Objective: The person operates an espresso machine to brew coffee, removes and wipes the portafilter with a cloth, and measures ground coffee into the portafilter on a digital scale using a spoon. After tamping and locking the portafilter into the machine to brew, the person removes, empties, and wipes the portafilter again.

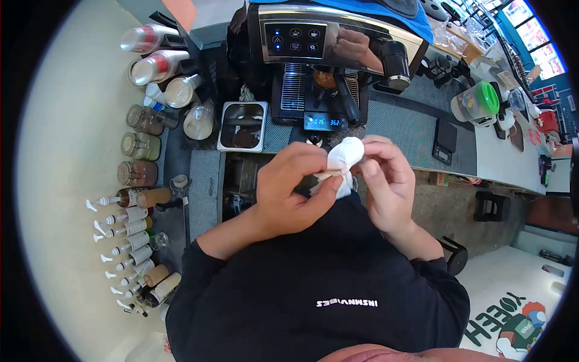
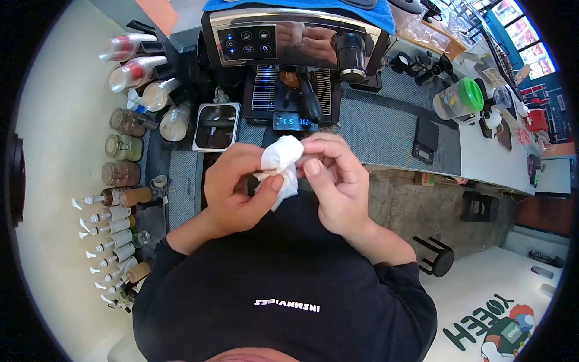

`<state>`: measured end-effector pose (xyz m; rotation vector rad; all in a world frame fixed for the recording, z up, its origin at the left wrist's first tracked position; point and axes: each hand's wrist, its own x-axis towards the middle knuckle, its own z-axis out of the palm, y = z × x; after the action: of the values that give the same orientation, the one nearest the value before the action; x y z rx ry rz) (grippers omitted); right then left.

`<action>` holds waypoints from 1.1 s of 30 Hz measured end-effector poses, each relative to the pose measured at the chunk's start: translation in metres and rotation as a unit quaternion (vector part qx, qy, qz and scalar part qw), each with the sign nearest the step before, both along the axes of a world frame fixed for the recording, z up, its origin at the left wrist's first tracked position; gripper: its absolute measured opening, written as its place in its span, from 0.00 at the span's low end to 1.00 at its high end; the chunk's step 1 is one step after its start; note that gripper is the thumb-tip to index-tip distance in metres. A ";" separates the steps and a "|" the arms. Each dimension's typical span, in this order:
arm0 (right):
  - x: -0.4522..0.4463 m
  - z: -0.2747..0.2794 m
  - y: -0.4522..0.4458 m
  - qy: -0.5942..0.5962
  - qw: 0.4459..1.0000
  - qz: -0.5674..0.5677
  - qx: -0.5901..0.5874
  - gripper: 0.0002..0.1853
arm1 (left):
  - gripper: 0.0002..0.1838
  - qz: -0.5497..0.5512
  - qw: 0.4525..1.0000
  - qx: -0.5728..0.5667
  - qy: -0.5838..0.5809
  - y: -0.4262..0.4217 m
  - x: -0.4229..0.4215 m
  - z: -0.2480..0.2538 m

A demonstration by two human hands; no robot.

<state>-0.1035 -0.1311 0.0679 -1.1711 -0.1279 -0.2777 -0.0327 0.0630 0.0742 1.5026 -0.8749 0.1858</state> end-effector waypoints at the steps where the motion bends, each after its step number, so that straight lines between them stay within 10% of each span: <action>1: -0.002 0.005 -0.001 -0.001 1.000 0.008 -0.010 0.23 | 0.18 0.020 0.998 0.025 -0.051 0.004 -0.001 0.001; 5: -0.006 0.018 -0.001 -0.022 0.991 0.025 -0.127 0.22 | 0.20 0.002 0.988 0.039 -0.149 0.006 -0.001 0.020; 12: 0.002 0.095 0.036 -0.238 0.932 0.168 0.213 0.14 | 0.31 0.057 0.950 -0.230 -0.202 0.013 0.006 -0.010; 16: -0.015 0.120 0.082 -0.257 0.878 0.136 0.379 0.12 | 0.31 0.033 0.977 -0.198 -0.078 0.022 0.007 -0.010; 27: -0.017 0.115 -0.018 -0.312 0.921 0.216 0.088 0.11 | 0.24 -0.056 0.971 -0.189 0.135 0.032 -0.008 -0.037; 33: -0.018 0.137 -0.008 -0.488 0.851 -0.054 0.188 0.12 | 0.22 -0.069 0.966 -0.175 0.176 0.032 -0.008 -0.039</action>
<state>-0.1215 -0.1390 0.2051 -0.5507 -0.8656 -0.9450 -0.0406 0.0951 0.0353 1.0963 -0.6194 -0.0313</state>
